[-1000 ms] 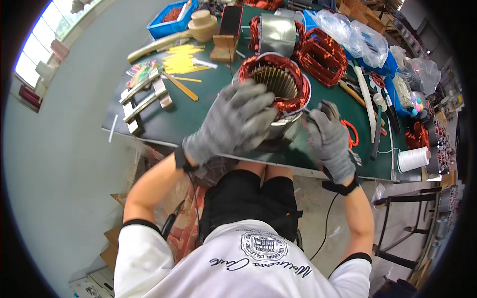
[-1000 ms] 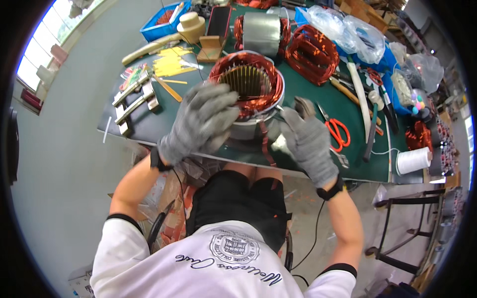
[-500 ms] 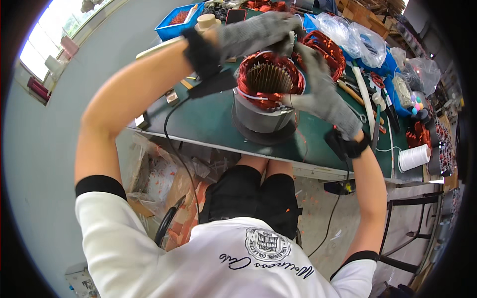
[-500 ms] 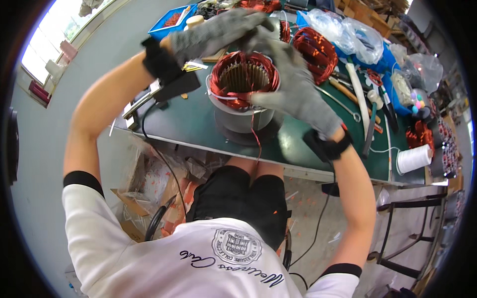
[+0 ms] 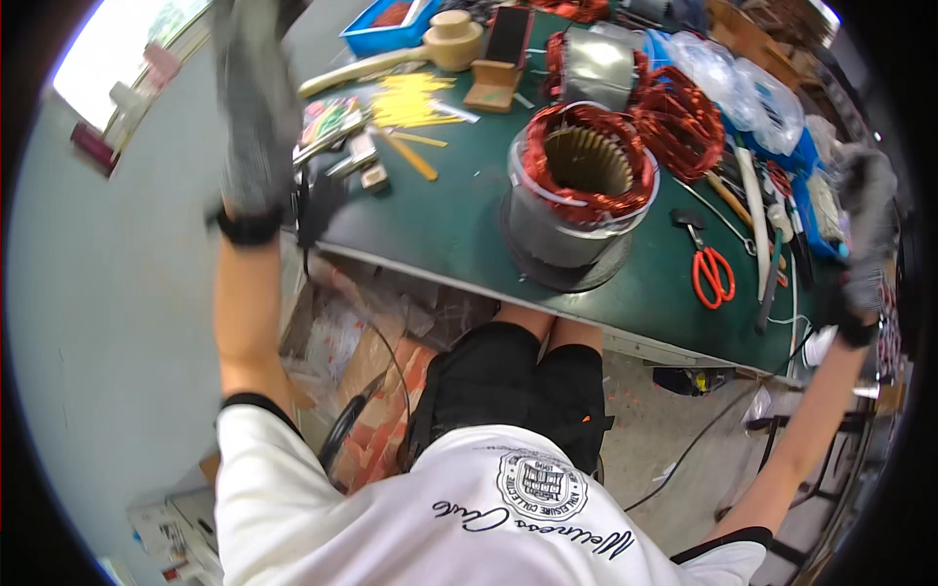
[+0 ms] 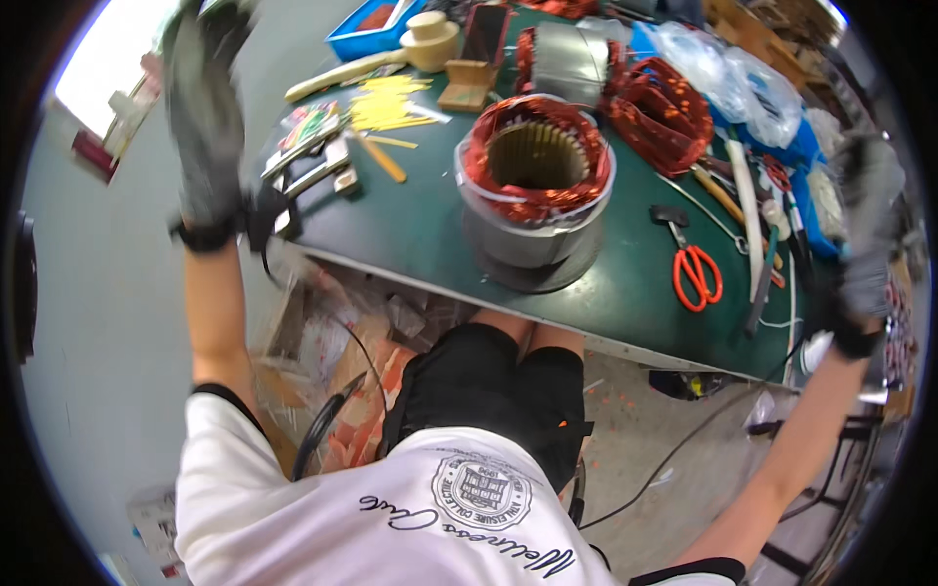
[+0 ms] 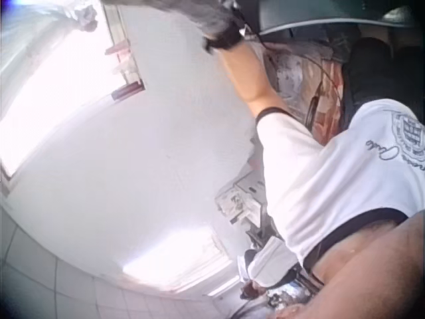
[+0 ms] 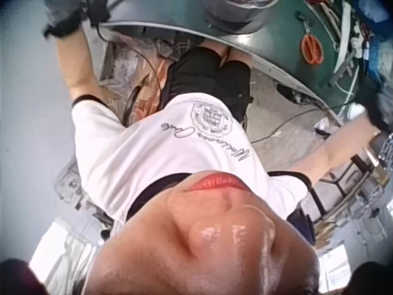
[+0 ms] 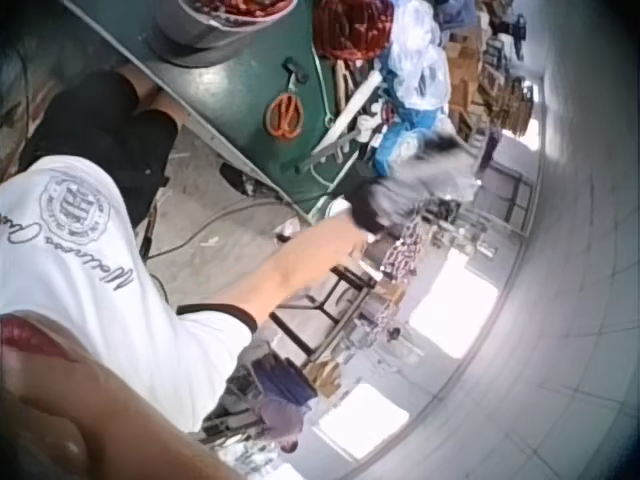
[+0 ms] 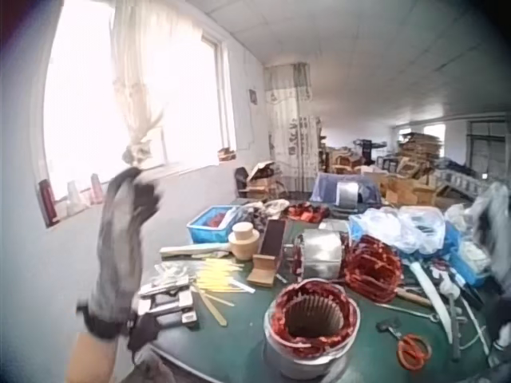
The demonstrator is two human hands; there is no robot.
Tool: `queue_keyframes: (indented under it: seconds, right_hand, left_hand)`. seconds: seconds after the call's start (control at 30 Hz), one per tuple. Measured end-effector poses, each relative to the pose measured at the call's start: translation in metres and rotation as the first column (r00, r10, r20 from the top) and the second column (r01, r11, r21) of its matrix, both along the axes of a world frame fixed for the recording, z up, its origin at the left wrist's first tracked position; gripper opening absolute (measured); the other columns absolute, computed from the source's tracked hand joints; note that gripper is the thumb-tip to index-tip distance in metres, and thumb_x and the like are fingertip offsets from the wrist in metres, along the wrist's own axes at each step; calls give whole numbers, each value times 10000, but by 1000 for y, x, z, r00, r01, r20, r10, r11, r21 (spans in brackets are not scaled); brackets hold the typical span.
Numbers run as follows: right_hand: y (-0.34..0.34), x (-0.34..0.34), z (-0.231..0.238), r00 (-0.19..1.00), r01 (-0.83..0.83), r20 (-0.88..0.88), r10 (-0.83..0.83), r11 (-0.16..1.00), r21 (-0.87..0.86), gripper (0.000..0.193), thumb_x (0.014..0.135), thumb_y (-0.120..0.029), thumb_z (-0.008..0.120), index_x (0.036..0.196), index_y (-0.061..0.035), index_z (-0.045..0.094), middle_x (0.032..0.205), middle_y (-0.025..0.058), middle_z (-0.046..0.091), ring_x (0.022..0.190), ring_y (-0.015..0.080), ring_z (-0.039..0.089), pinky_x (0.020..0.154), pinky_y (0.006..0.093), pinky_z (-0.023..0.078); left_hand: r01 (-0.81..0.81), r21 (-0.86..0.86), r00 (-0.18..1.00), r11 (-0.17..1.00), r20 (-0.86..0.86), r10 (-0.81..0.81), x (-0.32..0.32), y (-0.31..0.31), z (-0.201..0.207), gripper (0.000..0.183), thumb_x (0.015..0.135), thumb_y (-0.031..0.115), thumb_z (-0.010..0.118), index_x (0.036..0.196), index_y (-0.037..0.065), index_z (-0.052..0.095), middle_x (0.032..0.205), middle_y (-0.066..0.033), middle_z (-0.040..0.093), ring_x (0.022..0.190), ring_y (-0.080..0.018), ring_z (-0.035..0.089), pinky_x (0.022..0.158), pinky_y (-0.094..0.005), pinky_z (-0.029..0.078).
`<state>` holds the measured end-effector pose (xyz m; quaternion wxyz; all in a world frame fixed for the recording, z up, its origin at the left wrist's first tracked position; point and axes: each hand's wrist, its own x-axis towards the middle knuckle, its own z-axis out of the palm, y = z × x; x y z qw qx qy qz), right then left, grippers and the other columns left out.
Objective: The person assembles a motor stator by inserting paper insulators into the slots, threading copper wire coils through the core, and securing them with a white cord. They use pliers to trim the wire ends and slide plastic tubing over the leads before setting the stator aside.
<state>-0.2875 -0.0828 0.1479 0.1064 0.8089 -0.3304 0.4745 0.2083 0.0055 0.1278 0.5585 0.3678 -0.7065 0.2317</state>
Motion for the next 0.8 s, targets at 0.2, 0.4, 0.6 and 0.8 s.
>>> queue_keyframes:
  seconds: [0.2, 0.4, 0.6, 0.8]
  right_hand:
    - [28, 22, -202, 792, 458, -598, -121, 766, 452, 471, 741, -318, 603, 1182, -187, 503, 1205, 113, 444, 1095, 311, 438, 941, 427, 354]
    - [9, -5, -206, 626, 702, -766, -148, 535, 470, 455, 783, -197, 551, 1230, -212, 466, 1255, 107, 414, 1123, 298, 429, 916, 434, 396]
    - [-2, -45, -192, 516, 783, -752, -410, 583, 220, 563, 709, -297, 660, 1234, -223, 470, 1302, 125, 371, 1174, 344, 376, 941, 493, 339]
    - [-20, -95, -202, 412, 908, -631, -658, 239, 345, 546, 761, -444, 602, 1229, -187, 485, 1271, 148, 379, 1143, 334, 407, 894, 490, 367]
  left_hand:
    - [-8, 245, 926, 970, 367, -85, -114, 16, -82, 420, 829, 209, 518, 1189, 0, 463, 1165, -176, 503, 1128, -320, 455, 989, -433, 321]
    - [-121, 442, 905, 889, 417, -84, -164, -35, -97, 414, 708, 360, 629, 952, 30, 576, 847, -142, 567, 841, -298, 552, 958, -467, 333]
    - [69, 255, 942, 964, 301, -147, -164, -46, -113, 270, 653, 244, 696, 736, 96, 486, 573, -54, 460, 584, -258, 502, 879, -435, 395]
    - [116, 247, 932, 962, 309, -191, -161, -52, -112, 193, 649, 163, 667, 716, 94, 499, 583, -40, 461, 590, -249, 498, 772, -422, 437]
